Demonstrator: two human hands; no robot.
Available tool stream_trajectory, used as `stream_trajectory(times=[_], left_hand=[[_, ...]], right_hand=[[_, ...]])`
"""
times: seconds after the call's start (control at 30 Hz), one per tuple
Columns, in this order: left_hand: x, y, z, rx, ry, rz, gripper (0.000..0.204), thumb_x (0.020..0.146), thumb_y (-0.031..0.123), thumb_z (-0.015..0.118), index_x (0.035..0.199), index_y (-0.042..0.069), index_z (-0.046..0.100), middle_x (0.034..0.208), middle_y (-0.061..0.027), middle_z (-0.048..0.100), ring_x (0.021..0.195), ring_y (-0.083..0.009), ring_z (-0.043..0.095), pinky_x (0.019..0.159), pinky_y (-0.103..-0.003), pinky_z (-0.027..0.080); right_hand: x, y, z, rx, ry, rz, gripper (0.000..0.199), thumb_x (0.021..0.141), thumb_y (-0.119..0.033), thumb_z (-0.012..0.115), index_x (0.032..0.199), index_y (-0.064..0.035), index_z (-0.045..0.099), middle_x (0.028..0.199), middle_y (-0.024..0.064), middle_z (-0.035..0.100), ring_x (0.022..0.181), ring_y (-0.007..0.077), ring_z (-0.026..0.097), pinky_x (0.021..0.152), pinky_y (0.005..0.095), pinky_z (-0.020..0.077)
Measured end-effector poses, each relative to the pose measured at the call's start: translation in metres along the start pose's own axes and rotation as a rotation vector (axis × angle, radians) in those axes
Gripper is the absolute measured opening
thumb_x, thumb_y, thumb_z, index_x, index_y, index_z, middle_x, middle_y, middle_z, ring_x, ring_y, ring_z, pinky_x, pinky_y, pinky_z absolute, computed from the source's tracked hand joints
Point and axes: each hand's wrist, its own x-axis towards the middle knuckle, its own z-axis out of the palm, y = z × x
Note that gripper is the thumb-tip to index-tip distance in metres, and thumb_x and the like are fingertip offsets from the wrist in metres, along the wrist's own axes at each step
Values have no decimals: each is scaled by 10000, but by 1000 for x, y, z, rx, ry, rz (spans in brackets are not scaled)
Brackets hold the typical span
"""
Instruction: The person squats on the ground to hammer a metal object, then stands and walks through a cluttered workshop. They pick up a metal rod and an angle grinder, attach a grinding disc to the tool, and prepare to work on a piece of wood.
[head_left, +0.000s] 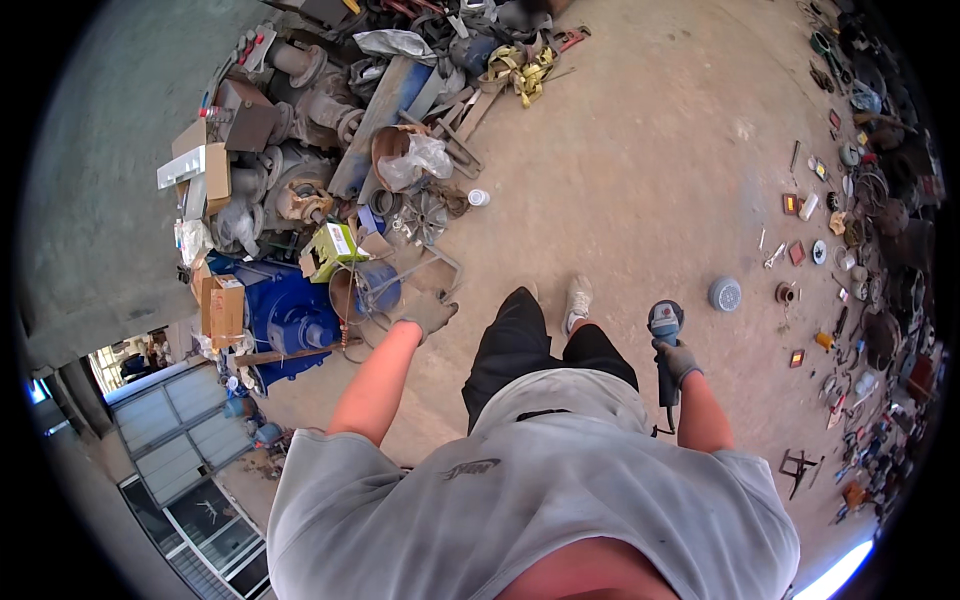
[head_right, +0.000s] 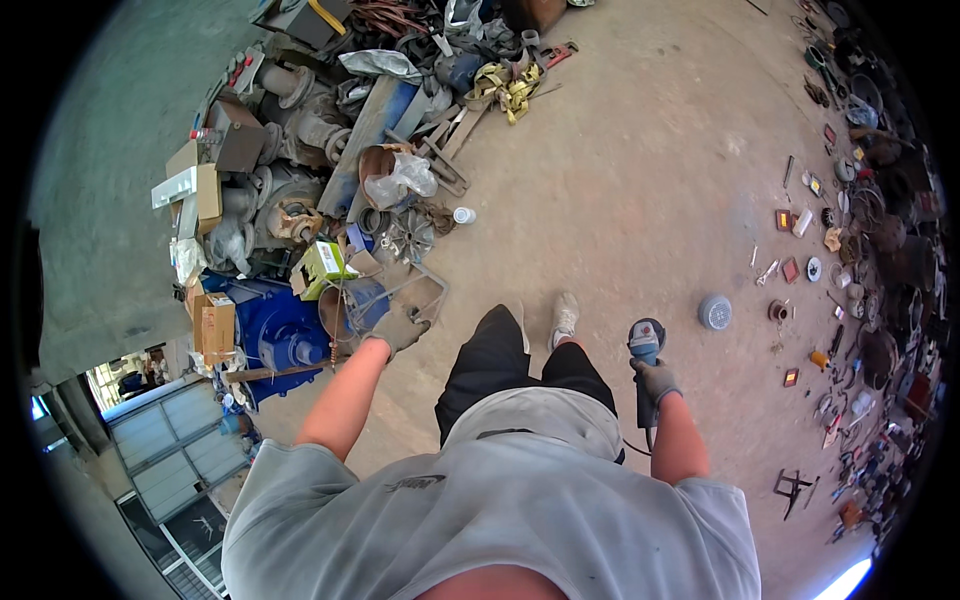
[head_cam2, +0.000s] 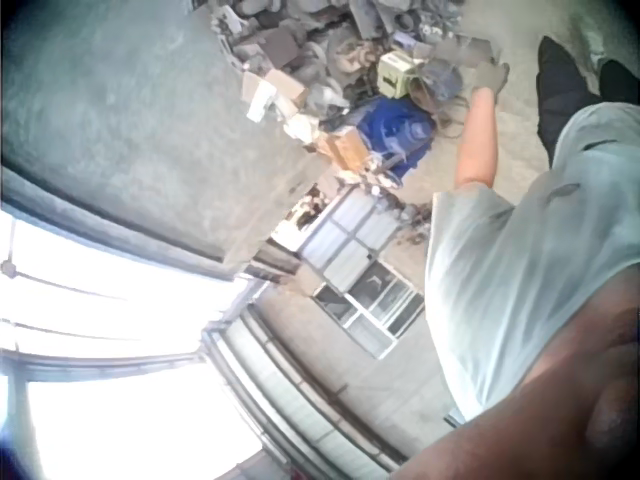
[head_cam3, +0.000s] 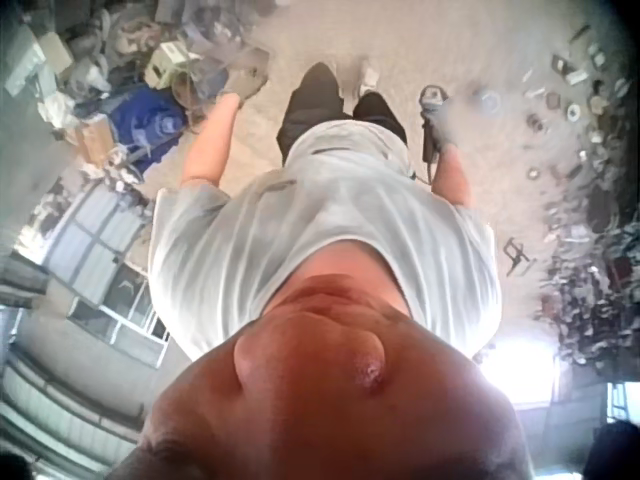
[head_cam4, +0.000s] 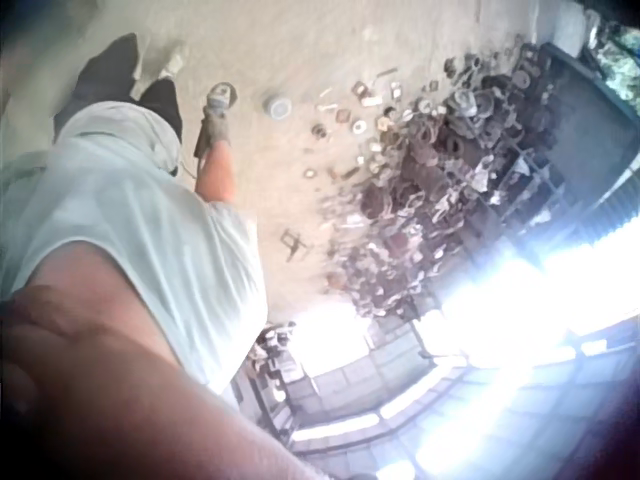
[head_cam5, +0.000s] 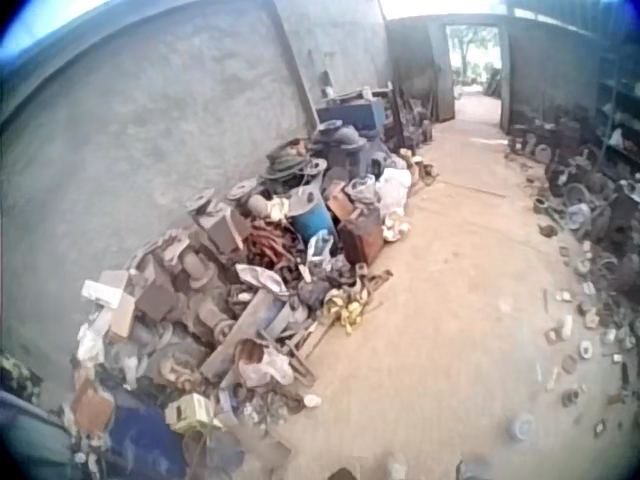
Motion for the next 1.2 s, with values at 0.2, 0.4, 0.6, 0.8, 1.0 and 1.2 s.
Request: stream_trajectory(times=[0.2, 0.4, 0.6, 0.8, 1.0, 1.2], left_hand=[[186, -11, -80, 257, -53, 102, 599, 930, 496, 651, 1245, -9, 722, 1205, -292, 737, 1139, -436, 717, 1006, -514, 556], [446, 33, -157, 302, -105, 18, 546, 958, 448, 606, 1252, 9, 739, 1282, -291, 716, 1236, -436, 683, 1068, -505, 538], [706, 68, -228, 298, 47, -72, 380, 1005, 324, 587, 1194, 52, 772, 1329, -229, 724, 1228, -406, 708, 1015, -530, 577], [898, 67, -261, 311, 172, 45, 365, 1034, 210, 496, 1302, 70, 699, 1263, -154, 755, 1162, -386, 739, 1003, -505, 581], [1036, 54, -256, 687, 237, 171, 378, 1072, 265, 463, 1353, 143, 685, 1361, -201, 706, 1271, -402, 671, 1081, -485, 531], [1108, 38, -250, 659, 240, 74, 512, 1033, 231, 572, 1522, 91, 507, 1617, -264, 461, 1327, -410, 631, 1053, -498, 557]], right_hand=[[40, -50, 29, -303, 104, 23, 568, 774, -247, 872, 1231, 30, 678, 1064, 174, 776, 940, 282, 747, 844, 417, 594], [94, -2, 60, -34, 110, 236, 756, 631, 148, 753, 1337, -72, 598, 1228, 72, 716, 1106, 261, 687, 827, 467, 603], [112, -52, 118, 82, 76, 470, 864, 538, 111, 856, 1334, -68, 570, 1254, 88, 717, 1152, 243, 701, 949, 396, 599], [144, -92, 159, -21, 160, 442, 731, 621, 92, 755, 1313, -76, 588, 1209, 64, 721, 1099, 216, 713, 945, 363, 584], [175, -133, 212, -101, 134, 430, 563, 744, 17, 767, 1277, -75, 611, 1186, 71, 732, 1107, 208, 717, 953, 360, 580], [200, -132, 233, -167, 50, 357, 640, 774, -53, 835, 1354, -111, 570, 1258, 57, 710, 1166, 203, 695, 975, 375, 579]])
